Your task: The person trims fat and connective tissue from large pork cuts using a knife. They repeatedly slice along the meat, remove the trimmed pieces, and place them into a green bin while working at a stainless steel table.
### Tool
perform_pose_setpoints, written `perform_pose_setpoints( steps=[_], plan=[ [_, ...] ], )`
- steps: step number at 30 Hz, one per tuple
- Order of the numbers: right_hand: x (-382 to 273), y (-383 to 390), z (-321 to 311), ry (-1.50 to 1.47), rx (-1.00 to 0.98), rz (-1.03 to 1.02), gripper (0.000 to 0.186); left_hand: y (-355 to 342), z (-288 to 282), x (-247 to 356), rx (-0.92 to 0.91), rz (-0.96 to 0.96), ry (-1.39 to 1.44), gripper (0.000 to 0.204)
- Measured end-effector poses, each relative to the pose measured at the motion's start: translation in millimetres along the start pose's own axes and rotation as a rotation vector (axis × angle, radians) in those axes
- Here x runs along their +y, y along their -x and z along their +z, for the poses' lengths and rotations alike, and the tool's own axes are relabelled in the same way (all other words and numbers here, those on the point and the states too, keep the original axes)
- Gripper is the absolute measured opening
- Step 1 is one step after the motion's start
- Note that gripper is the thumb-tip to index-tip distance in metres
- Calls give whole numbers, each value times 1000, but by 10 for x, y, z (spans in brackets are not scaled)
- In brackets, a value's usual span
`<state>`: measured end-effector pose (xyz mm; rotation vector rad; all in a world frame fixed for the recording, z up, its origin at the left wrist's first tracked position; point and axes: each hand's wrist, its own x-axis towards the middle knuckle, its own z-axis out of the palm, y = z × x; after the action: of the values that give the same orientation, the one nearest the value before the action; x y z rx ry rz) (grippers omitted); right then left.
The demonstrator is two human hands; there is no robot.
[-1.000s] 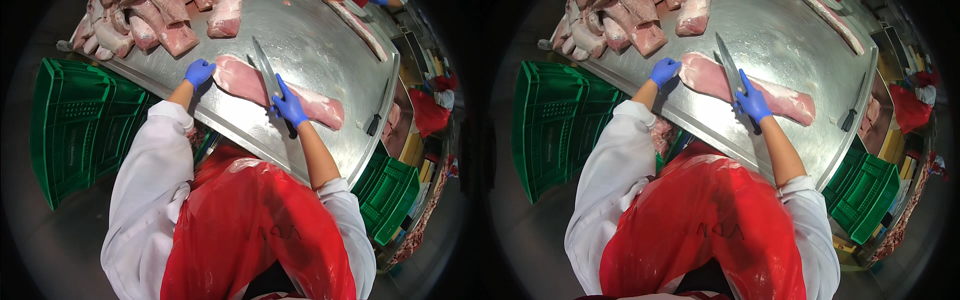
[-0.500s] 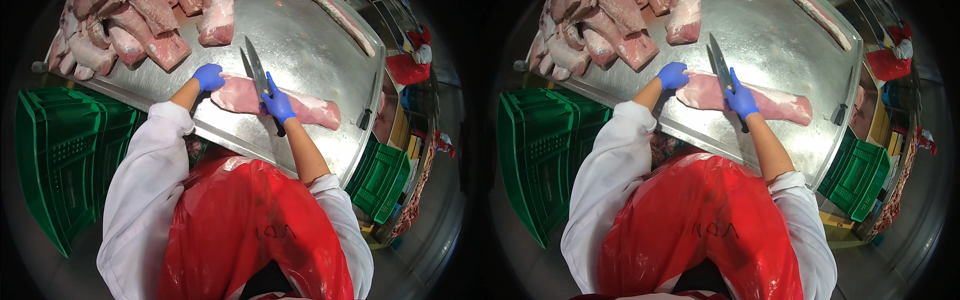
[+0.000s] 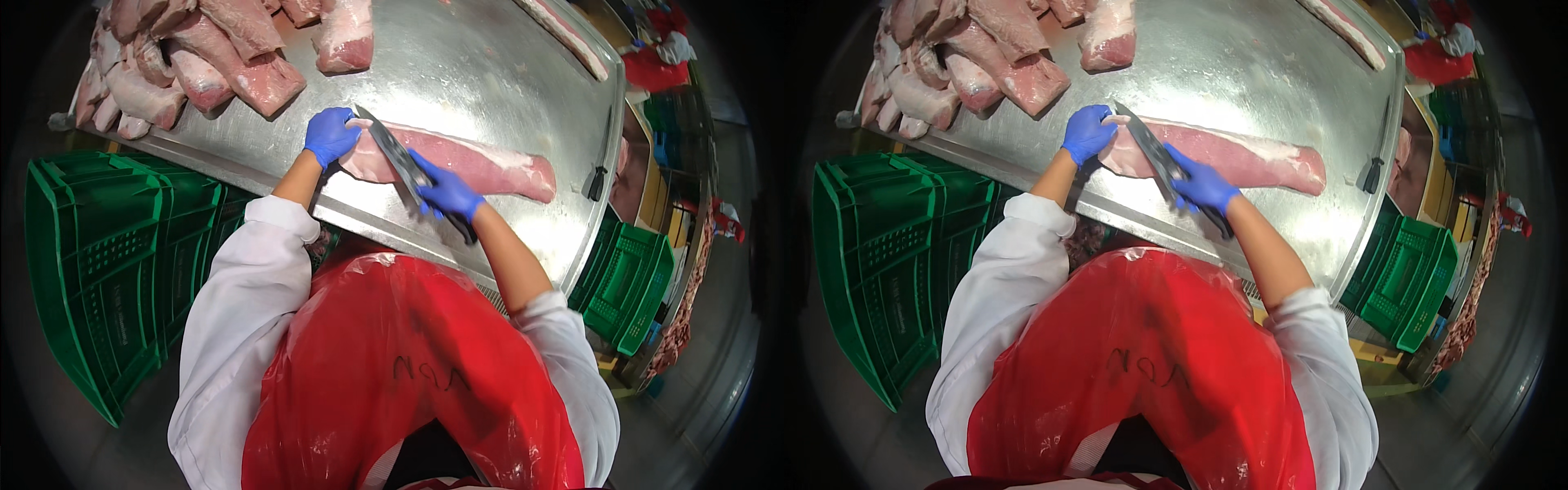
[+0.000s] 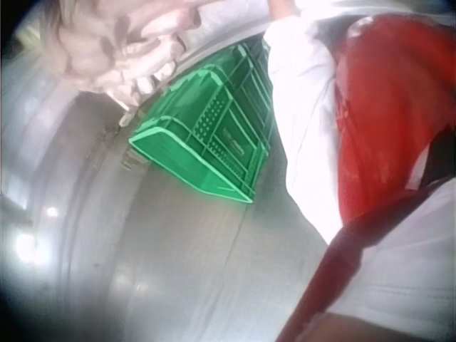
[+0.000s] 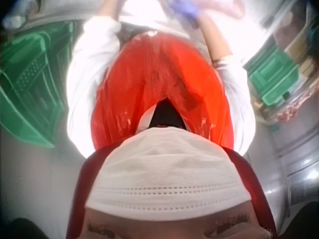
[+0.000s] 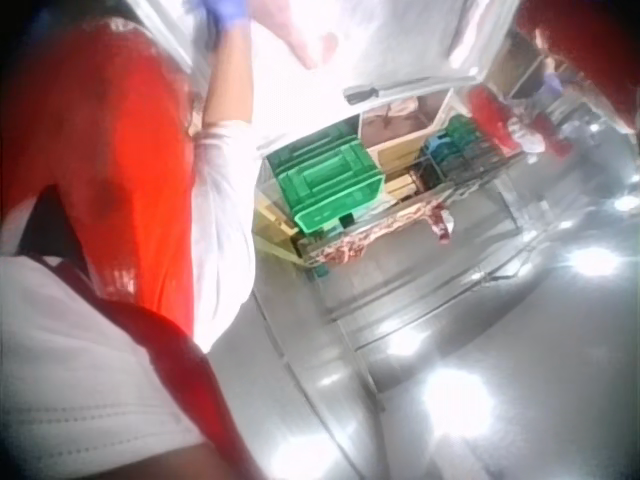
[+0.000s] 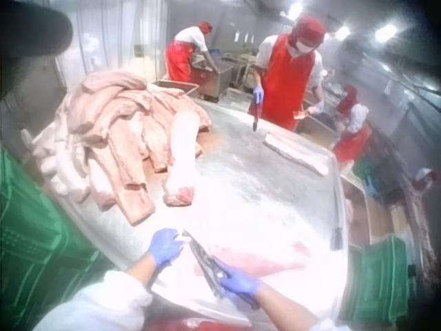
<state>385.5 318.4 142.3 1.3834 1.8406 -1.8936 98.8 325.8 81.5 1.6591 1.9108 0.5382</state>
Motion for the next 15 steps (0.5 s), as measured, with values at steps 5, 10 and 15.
perform_pose_setpoints(
  steps=[5, 10, 15],
  plan=[
    [-214, -538, -46, -193, -12, -98, 73, -19, 2, 37, 29, 51, 36, 28],
    [-23, -70, -103, -76, -100, -92, 75, 43, 37, -64, 104, 25, 110, 22],
    [-239, -697, -91, -143, -61, -146, 74, 28, -4, 91, 75, 29, 40, 25]
  ],
)
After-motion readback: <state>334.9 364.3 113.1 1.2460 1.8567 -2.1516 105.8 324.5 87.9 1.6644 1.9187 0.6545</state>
